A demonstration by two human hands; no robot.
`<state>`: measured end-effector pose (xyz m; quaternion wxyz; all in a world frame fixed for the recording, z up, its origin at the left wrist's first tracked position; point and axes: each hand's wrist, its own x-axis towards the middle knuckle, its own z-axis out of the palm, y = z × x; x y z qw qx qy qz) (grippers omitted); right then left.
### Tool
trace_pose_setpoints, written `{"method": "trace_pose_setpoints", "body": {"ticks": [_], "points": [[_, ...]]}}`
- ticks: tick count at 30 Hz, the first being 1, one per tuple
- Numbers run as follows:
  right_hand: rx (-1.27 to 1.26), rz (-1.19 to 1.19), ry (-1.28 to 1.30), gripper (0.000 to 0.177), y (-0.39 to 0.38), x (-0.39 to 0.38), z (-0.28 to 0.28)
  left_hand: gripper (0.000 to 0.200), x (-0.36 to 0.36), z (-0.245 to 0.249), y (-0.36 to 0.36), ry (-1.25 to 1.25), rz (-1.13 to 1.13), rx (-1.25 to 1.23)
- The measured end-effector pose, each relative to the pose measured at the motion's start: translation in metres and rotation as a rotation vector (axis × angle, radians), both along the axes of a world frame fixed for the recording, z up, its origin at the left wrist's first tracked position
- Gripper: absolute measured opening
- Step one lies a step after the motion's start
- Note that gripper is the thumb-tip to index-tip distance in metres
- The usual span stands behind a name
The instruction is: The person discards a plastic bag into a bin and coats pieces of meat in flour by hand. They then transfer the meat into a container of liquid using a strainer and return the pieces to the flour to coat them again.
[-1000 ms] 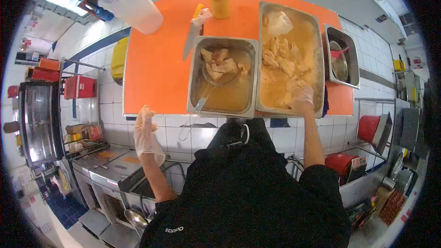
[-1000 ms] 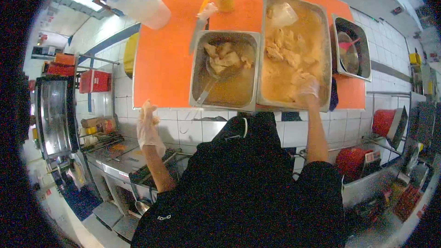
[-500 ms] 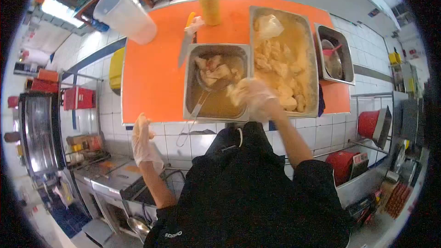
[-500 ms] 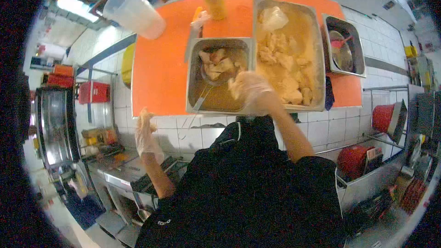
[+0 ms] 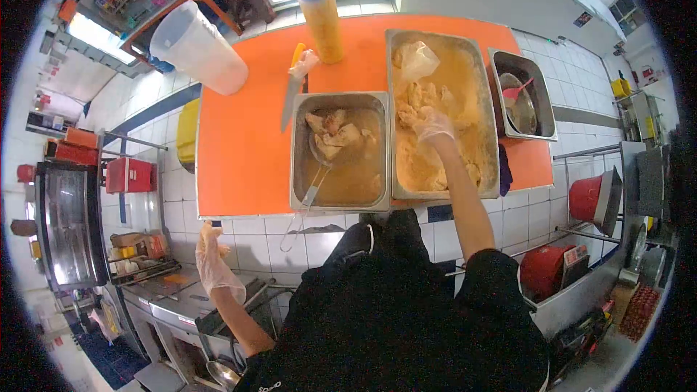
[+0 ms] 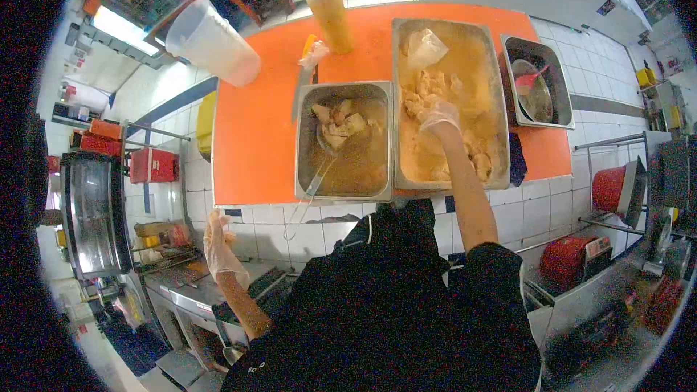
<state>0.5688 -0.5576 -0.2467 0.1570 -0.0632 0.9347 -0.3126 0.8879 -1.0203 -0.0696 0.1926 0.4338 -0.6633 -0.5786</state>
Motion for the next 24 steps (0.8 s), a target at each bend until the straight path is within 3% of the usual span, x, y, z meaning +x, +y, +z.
{"method": "trace_pose_setpoints", "body": {"ticks": [3,5,6,8,11,13,16,17,19,22,24], "points": [[0.032,-0.307,0.168,0.022,-0.013,-0.008,-0.083,0.046,0.001,-0.001,-0.008,-0.005,-0.121,-0.015],[0.035,-0.393,0.214,0.020,-0.017,-0.004,-0.088,0.058,-0.010,0.014,0.004,-0.063,-0.073,-0.042],[0.072,-0.230,0.345,0.020,-0.011,-0.001,-0.086,0.058,-0.013,0.019,0.007,-0.066,-0.053,-0.043],[0.104,-0.042,0.462,0.020,-0.001,0.018,-0.066,0.061,-0.008,0.026,0.009,-0.066,-0.040,-0.064],[0.060,-0.001,0.457,0.039,0.007,0.031,-0.006,0.056,0.006,0.002,-0.008,-0.030,0.021,0.035],[0.195,-0.153,0.099,0.034,0.008,0.036,0.010,0.054,0.009,-0.002,-0.006,0.003,0.032,0.080],[0.180,-0.272,0.120,0.034,0.014,0.039,0.011,0.052,0.005,0.008,0.006,-0.037,0.044,0.059],[0.183,-0.272,0.115,0.034,0.008,0.047,0.036,0.052,0.006,0.006,0.005,-0.042,0.044,0.061],[-0.218,-0.281,0.107,0.033,-0.019,0.072,0.129,0.051,0.007,-0.004,-0.003,-0.009,-0.015,0.051],[-0.106,-0.233,0.075,0.034,-0.038,0.082,0.183,0.052,0.003,-0.013,-0.011,-0.020,-0.017,0.074],[-0.194,-0.159,0.051,0.035,-0.053,0.091,0.192,0.053,-0.007,0.005,0.004,-0.066,-0.038,0.026]]}}
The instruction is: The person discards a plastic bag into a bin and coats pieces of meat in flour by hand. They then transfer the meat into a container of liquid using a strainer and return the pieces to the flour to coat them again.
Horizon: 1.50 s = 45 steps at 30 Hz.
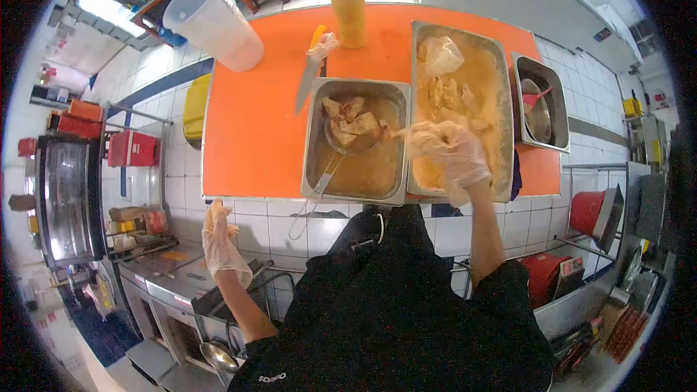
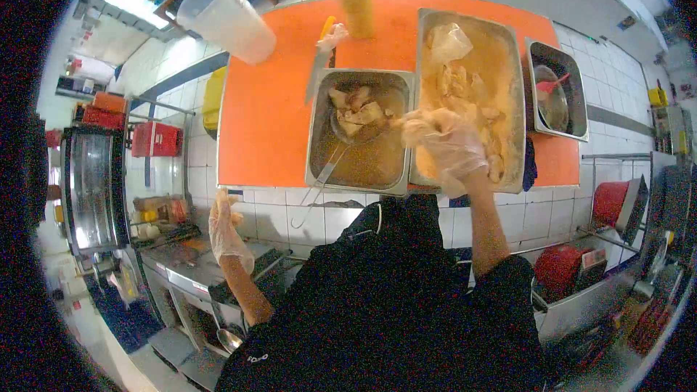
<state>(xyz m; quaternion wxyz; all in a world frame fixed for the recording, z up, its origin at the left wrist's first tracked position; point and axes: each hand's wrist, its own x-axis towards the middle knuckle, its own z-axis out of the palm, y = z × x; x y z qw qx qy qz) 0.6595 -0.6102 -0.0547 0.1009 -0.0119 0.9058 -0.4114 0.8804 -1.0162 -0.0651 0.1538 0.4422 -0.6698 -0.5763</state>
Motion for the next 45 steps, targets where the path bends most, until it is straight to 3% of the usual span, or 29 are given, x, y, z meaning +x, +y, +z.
{"method": "trace_pose_setpoints", "body": {"ticks": [2,4,5,6,8,11,13,15,16,20,22,25,28,31,34,39,45], "points": [[-0.145,0.138,-0.035,0.035,-0.017,0.010,0.005,0.054,-0.007,0.001,0.005,-0.037,-0.029,-0.046],[-0.028,0.245,-0.137,0.032,-0.038,0.012,-0.005,0.057,-0.005,-0.013,-0.001,-0.001,-0.033,-0.024],[0.150,0.303,-0.214,0.032,-0.044,0.010,-0.025,0.057,-0.004,-0.015,-0.002,0.001,-0.039,-0.026],[0.147,0.299,-0.211,0.032,-0.046,0.010,-0.057,0.058,-0.005,-0.017,-0.004,0.006,-0.027,-0.015],[0.294,0.440,-0.107,0.038,-0.048,0.011,-0.118,0.059,-0.006,-0.013,-0.005,0.014,-0.014,-0.008],[0.293,0.456,0.040,0.041,-0.035,-0.011,-0.132,0.058,-0.001,-0.005,-0.004,-0.015,0.015,-0.022],[0.595,0.403,0.050,0.039,-0.019,-0.058,-0.144,0.054,0.007,-0.004,-0.007,-0.015,0.134,-0.022],[0.793,0.570,0.151,0.036,0.014,-0.104,-0.132,0.053,0.017,-0.002,-0.011,-0.012,0.140,-0.007],[0.811,0.540,0.205,0.034,0.026,-0.128,-0.146,0.052,0.019,-0.001,-0.013,-0.011,0.125,0.008],[0.352,-0.080,0.310,0.025,0.042,-0.194,-0.252,0.052,0.027,-0.004,-0.014,-0.004,0.117,0.021],[0.195,-0.215,0.339,0.021,0.045,-0.206,-0.277,0.051,0.031,0.009,-0.010,-0.096,0.116,0.009],[-0.013,-0.188,0.269,0.019,0.066,-0.181,-0.254,0.050,0.041,0.010,-0.004,-0.046,0.244,-0.011],[-0.429,-0.152,0.118,0.019,0.099,-0.163,-0.230,0.052,0.050,-0.004,-0.011,-0.043,0.220,0.054],[-0.594,-0.154,0.007,0.019,0.128,-0.136,-0.236,0.054,0.045,-0.003,0.000,-0.088,0.165,-0.015],[-0.524,-0.120,-0.019,0.019,0.138,-0.120,-0.227,0.056,0.042,-0.031,-0.013,-0.042,0.046,0.026],[-0.253,-0.062,0.024,0.019,0.138,-0.099,-0.197,0.057,0.014,-0.021,-0.006,-0.159,0.048,0.056],[-0.079,0.056,0.075,0.020,0.102,-0.094,-0.099,0.054,0.018,-0.034,-0.016,-0.081,0.020,0.114]]}}
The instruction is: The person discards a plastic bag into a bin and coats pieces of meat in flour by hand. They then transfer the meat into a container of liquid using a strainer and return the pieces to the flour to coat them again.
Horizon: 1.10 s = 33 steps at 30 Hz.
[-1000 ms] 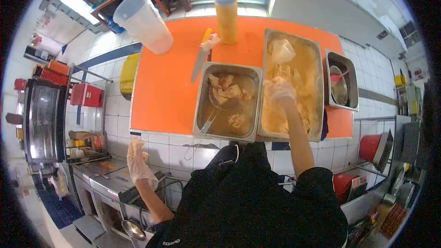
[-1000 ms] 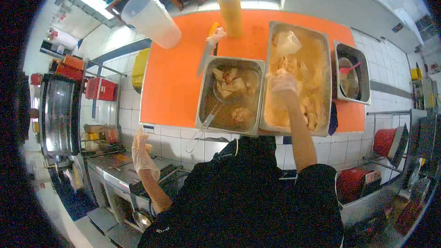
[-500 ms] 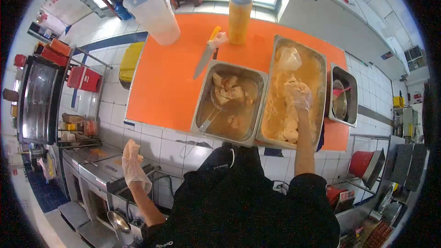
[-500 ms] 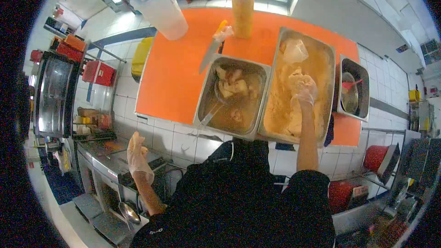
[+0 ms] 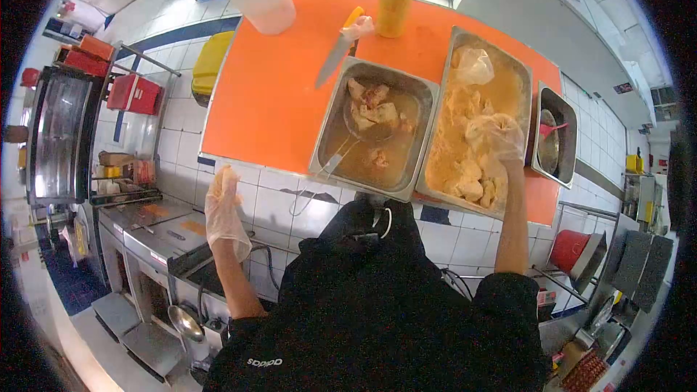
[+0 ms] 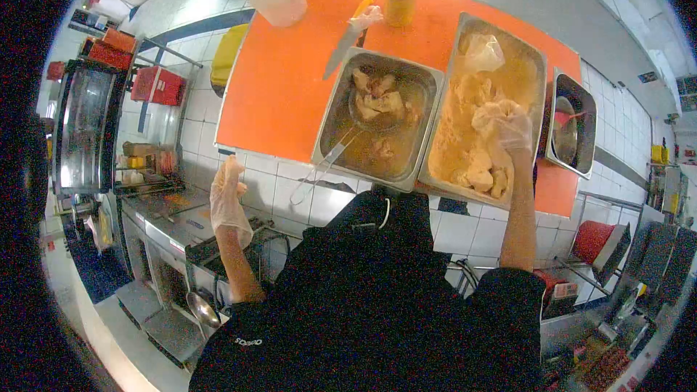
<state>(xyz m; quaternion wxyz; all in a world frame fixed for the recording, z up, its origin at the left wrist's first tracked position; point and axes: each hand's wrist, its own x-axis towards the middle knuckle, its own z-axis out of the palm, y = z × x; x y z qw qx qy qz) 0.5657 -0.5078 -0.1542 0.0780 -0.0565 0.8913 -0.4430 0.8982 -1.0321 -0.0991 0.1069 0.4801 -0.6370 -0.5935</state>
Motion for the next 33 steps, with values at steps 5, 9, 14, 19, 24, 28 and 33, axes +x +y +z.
{"method": "trace_pose_setpoints", "body": {"ticks": [5,9,14,19,24,28,33], "points": [[0.146,0.080,-0.075,0.023,-0.066,0.032,0.090,0.050,0.007,-0.003,0.002,0.087,-0.009,-0.026],[0.116,0.273,-0.035,0.019,-0.091,0.052,0.063,0.046,0.004,0.010,0.014,0.046,-0.036,-0.070],[0.501,0.589,0.107,0.022,-0.152,0.099,0.022,0.043,0.003,0.004,0.020,0.029,-0.001,-0.075],[0.690,0.576,0.401,0.020,-0.122,0.073,-0.056,0.046,-0.006,0.021,0.034,0.009,0.026,-0.104],[0.890,0.036,0.124,0.020,-0.018,0.006,-0.064,0.046,0.010,0.008,0.020,0.035,0.035,-0.080],[0.921,0.082,-0.102,0.025,0.007,-0.015,-0.176,0.047,0.012,0.013,0.026,0.012,0.039,-0.084],[0.633,-0.064,0.044,0.021,-0.006,0.017,-0.192,0.049,0.004,0.013,0.027,-0.063,0.009,-0.121]]}}
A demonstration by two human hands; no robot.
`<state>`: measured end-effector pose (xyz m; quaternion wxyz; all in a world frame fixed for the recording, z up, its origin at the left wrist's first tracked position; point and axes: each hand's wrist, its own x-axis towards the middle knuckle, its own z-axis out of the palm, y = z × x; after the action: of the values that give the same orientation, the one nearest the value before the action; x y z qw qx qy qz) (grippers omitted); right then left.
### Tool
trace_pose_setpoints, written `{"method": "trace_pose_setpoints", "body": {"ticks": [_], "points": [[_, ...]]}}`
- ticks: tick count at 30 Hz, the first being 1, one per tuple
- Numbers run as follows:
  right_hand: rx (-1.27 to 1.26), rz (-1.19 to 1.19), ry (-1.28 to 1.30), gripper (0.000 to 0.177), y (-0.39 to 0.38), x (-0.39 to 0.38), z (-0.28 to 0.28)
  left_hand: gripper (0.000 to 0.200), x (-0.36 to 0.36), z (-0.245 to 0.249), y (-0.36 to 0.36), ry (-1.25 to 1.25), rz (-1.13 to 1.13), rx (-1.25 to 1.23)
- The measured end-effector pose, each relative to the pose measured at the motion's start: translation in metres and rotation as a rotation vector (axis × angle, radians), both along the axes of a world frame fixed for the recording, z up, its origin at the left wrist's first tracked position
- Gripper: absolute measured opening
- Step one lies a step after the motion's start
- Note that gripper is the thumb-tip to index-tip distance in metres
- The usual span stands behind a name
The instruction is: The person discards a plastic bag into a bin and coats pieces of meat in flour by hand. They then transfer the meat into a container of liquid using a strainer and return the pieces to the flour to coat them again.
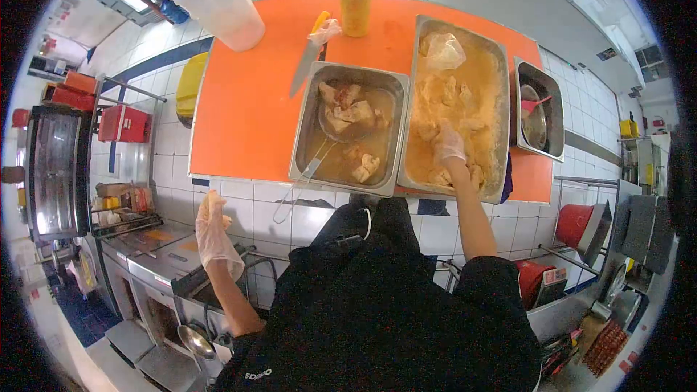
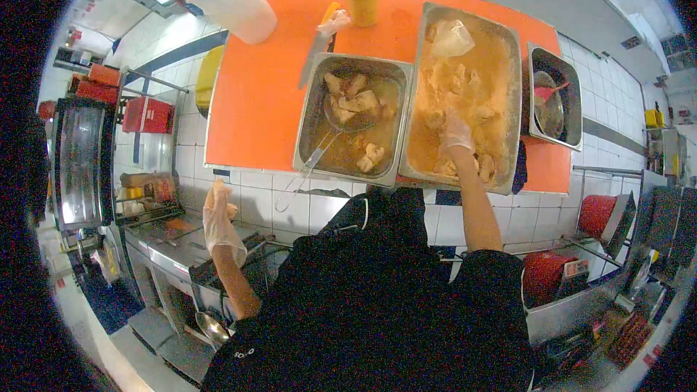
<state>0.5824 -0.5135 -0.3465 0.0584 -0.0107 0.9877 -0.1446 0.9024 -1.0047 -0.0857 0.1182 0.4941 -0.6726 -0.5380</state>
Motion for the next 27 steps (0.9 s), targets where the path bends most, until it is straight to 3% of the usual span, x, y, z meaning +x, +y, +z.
{"method": "trace_pose_setpoints", "body": {"ticks": [1,4,6,7,10,11,13,15,19,21,25,27], "points": [[-0.068,-0.086,-0.078,0.020,-0.002,-0.001,0.007,0.049,-0.001,-0.002,0.000,0.023,-0.019,-0.007],[-0.011,0.134,0.131,0.017,-0.009,0.007,0.052,0.051,-0.004,0.004,0.005,0.019,-0.039,-0.044],[-0.148,-0.114,0.218,0.014,-0.036,0.022,0.121,0.051,-0.002,-0.003,0.001,0.035,-0.021,0.001],[-0.145,-0.111,0.216,0.014,-0.028,0.021,0.114,0.052,0.000,-0.009,-0.001,0.052,-0.004,0.040],[-0.480,0.166,0.382,0.016,0.004,0.018,0.085,0.054,0.010,-0.028,-0.010,0.070,-0.021,0.050],[-0.589,0.074,0.301,0.017,0.009,0.019,0.086,0.057,0.002,-0.002,0.002,-0.055,-0.011,0.015],[-0.691,-0.032,0.192,0.019,0.009,0.042,0.084,0.059,0.001,0.002,0.008,-0.070,0.011,0.041],[-0.503,0.057,0.301,0.024,-0.023,0.047,0.157,0.060,0.001,-0.013,-0.003,-0.012,0.028,0.106],[-0.396,0.055,0.069,0.025,-0.022,0.033,0.171,0.058,0.003,-0.008,0.002,0.054,0.035,0.053],[-0.843,0.035,-0.070,0.025,-0.025,0.039,0.180,0.057,0.002,-0.003,0.004,0.030,0.005,0.068],[-0.692,0.226,-0.145,0.030,-0.073,0.055,0.201,0.054,0.001,-0.020,-0.002,0.070,-0.002,0.131],[-0.456,0.297,-0.187,0.032,-0.109,0.067,0.199,0.052,-0.007,-0.015,0.005,0.032,-0.022,0.092]]}}
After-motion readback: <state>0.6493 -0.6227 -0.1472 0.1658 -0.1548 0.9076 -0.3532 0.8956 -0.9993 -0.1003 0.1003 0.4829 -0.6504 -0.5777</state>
